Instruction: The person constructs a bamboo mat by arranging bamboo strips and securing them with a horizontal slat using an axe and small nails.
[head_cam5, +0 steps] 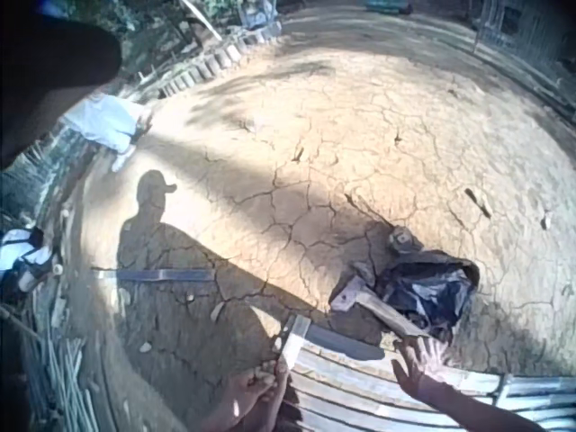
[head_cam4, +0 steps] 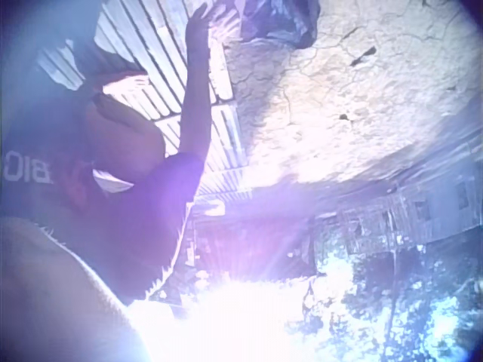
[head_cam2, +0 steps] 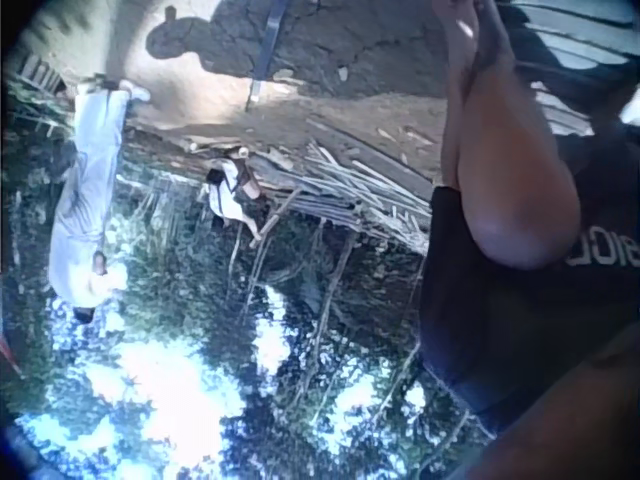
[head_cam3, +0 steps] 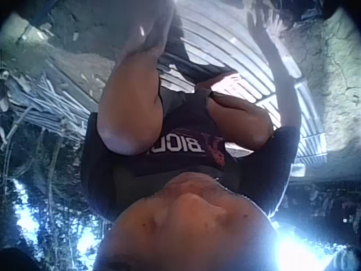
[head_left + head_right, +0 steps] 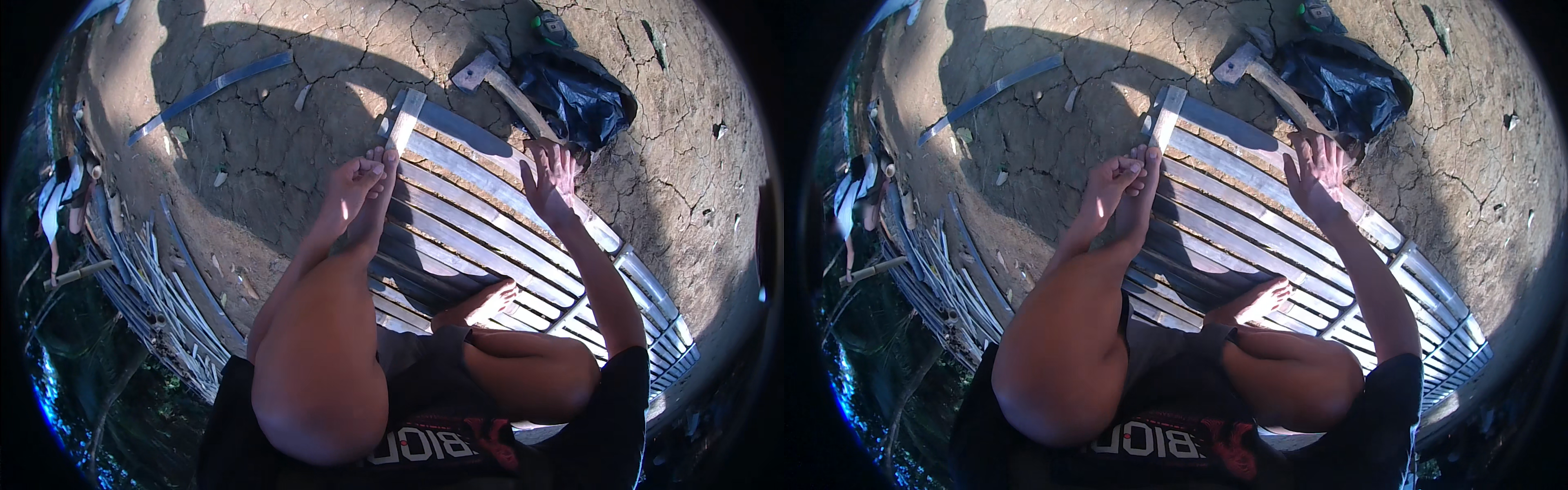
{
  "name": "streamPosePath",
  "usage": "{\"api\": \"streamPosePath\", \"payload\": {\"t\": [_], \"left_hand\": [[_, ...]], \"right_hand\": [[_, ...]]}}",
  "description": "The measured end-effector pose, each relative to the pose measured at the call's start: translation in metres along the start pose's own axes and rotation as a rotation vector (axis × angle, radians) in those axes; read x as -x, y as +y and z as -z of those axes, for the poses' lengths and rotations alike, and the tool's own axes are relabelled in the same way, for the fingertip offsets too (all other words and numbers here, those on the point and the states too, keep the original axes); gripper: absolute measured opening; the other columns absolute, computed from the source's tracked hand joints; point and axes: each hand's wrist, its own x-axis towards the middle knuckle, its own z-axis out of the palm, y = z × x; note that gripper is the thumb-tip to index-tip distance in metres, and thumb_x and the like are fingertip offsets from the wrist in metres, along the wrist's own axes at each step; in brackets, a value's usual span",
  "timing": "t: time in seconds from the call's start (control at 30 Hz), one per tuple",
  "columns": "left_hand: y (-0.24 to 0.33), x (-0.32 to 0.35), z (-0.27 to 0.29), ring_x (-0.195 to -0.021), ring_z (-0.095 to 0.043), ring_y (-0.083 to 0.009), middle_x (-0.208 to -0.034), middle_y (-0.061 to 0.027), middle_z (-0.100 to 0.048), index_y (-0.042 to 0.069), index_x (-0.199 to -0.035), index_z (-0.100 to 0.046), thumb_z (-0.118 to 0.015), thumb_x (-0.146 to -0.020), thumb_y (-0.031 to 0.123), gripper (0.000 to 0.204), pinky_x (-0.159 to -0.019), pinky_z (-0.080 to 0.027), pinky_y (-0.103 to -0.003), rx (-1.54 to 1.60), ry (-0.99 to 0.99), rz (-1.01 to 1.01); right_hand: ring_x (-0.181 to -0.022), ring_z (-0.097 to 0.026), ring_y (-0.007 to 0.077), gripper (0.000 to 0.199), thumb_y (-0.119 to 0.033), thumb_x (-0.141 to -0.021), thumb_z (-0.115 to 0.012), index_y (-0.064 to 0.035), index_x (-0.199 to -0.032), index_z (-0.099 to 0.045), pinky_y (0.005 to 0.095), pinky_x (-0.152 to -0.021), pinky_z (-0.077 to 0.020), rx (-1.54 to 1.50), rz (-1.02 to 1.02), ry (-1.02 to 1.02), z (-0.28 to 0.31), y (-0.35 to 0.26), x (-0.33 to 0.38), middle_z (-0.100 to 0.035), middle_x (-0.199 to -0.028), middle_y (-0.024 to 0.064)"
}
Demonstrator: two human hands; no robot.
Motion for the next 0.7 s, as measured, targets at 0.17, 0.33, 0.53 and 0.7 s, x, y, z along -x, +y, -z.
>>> {"api": "streamPosePath", "payload": {"t": [0.17,0.33,0.53,0.7], "left_hand": [[0.006,0.044,0.001,-0.084,-0.063,-0.0113,-0.103,-0.0058,-0.068,0.001,-0.111,-0.064,-0.059,-0.1,0.025,0.026,-0.078,-0.051,-0.027,0.054,-0.17,0.073],[0.03,0.086,-0.012,-0.085,-0.065,-0.0131,-0.115,-0.0089,-0.067,0.003,-0.125,-0.058,-0.056,-0.102,0.03,0.037,-0.078,-0.051,-0.026,0.068,-0.324,0.153],[0.053,0.117,-0.025,-0.083,-0.065,-0.0126,-0.117,-0.0096,-0.066,0.004,-0.129,-0.057,-0.056,-0.101,0.035,0.042,-0.075,-0.051,-0.025,0.045,-0.403,0.218],[0.047,0.135,-0.035,-0.081,-0.064,-0.0121,-0.118,-0.0103,-0.066,0.005,-0.132,-0.056,-0.056,-0.1,0.039,0.047,-0.072,-0.051,-0.025,0.031,-0.482,0.347]], "right_hand": [[-0.119,-0.045,0.036,0.041,-0.024,-0.093,-0.062,-0.0069,-0.129,-0.054,0.0506,-0.101,-0.0363,-0.109,0.005,-0.021,-0.032,-0.027,0.018,-0.047,-0.126,0.0157],[-0.113,-0.049,0.0323,0.037,-0.024,-0.091,-0.063,-0.0115,-0.125,-0.056,0.0476,-0.096,-0.0385,-0.182,0.024,0.179,-0.055,-0.017,0.019,-0.05,-0.123,0.0117],[-0.113,-0.049,0.0307,0.036,-0.024,-0.093,-0.059,-0.0121,-0.127,-0.056,0.0452,-0.097,-0.0378,-0.203,0.026,0.184,-0.057,-0.014,0.022,-0.052,-0.122,0.0115],[-0.115,-0.048,0.0305,0.036,-0.026,-0.095,-0.055,-0.0127,-0.129,-0.055,0.0452,-0.099,-0.0371,-0.207,0.015,0.181,-0.056,-0.003,0.024,-0.052,-0.123,0.0115]]}}
